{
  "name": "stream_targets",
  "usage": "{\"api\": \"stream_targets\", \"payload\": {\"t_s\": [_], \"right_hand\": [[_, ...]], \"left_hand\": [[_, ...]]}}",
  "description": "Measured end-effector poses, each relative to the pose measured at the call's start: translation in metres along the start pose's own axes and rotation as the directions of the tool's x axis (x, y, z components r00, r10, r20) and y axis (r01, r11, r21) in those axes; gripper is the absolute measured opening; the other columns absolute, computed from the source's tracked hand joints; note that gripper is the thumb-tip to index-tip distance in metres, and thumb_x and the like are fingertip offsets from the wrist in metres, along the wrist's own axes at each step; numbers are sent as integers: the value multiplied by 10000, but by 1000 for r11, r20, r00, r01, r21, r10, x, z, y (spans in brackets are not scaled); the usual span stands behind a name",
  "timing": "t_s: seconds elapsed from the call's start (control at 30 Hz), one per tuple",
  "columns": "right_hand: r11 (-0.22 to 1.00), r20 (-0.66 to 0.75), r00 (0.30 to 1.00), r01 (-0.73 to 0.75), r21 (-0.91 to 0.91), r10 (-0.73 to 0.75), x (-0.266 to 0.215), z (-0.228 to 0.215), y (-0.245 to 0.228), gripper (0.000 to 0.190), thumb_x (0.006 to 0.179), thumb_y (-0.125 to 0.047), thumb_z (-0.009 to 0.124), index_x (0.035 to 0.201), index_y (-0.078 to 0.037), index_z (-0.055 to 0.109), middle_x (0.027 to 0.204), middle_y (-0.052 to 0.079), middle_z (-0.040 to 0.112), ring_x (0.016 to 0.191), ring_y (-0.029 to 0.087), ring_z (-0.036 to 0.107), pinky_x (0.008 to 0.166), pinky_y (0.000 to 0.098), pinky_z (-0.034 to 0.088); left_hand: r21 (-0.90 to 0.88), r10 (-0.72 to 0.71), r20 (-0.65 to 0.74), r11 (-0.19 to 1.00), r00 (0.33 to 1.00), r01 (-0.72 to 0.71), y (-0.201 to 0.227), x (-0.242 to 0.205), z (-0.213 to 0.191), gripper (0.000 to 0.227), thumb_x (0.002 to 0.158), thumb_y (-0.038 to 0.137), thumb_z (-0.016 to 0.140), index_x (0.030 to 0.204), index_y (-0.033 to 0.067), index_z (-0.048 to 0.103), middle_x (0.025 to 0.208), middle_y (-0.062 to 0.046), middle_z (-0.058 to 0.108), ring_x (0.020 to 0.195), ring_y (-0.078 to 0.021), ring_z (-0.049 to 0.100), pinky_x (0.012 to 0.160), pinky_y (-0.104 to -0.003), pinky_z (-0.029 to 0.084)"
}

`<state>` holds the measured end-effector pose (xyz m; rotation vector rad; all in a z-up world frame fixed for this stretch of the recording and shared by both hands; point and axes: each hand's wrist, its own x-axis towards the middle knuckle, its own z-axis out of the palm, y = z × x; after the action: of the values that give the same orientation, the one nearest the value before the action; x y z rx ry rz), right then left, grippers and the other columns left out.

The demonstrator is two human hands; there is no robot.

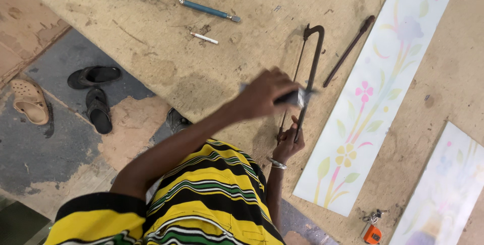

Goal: The person uses a hacksaw to cut a small metal piece held on a workbench. The person repeatedly saws the metal piece, adjusting grip and position as needed, while other tools and painted panels remain on the bench.

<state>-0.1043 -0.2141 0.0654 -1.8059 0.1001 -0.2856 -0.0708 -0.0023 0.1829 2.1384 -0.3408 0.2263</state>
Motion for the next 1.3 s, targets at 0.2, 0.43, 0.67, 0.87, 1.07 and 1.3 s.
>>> {"api": "stream_targets", "payload": {"t_s": [0.2,0.43,0.67,0.87,1.07,1.3], "right_hand": [[864,-55,976,-159,477,210,3,-8,-2,276,1065,-176,578,881,26,621,502,-69,330,376,22,279,338,257,191],[944,-18,1000,-18,331,25,18,2,-10,369,1083,-239,553,834,24,621,499,-39,376,384,53,325,355,265,220],[968,56,991,104,229,-120,33,31,1,489,1063,-391,618,803,22,650,462,-44,391,363,53,345,349,255,207],[970,117,993,-37,242,9,28,46,-14,518,1051,-436,635,814,24,637,476,-48,345,384,46,303,374,253,177],[971,122,992,-27,236,-3,28,50,-15,530,1045,-447,638,817,33,642,465,-44,341,378,44,296,369,254,176],[968,128,992,-34,250,1,28,50,-10,543,1038,-462,647,825,36,646,473,-46,341,381,44,290,364,255,177]], "left_hand": [[491,-141,-24,861,990,135,-124,-6,48,500,844,327,802,1269,96,678,1174,-61,631,1158,-246,522,996,-473,387],[493,-127,-74,857,989,148,-147,-8,59,563,863,439,794,1245,50,654,1206,-90,564,1181,-286,494,1023,-454,402],[440,-158,-107,878,982,189,-146,-7,62,586,841,481,798,1207,46,659,1182,-97,562,1183,-292,487,1037,-455,399],[448,-163,-109,872,981,195,-144,-6,62,567,864,486,785,1211,52,670,1176,-86,571,1175,-283,495,1034,-445,407],[485,-153,-125,853,980,194,-144,-6,62,560,862,503,774,1205,70,675,1186,-79,581,1172,-277,503,1019,-450,411],[497,-204,-79,841,976,216,-142,-5,61,570,867,503,770,1235,80,667,1196,-72,576,1179,-267,498,1010,-467,404]]}}
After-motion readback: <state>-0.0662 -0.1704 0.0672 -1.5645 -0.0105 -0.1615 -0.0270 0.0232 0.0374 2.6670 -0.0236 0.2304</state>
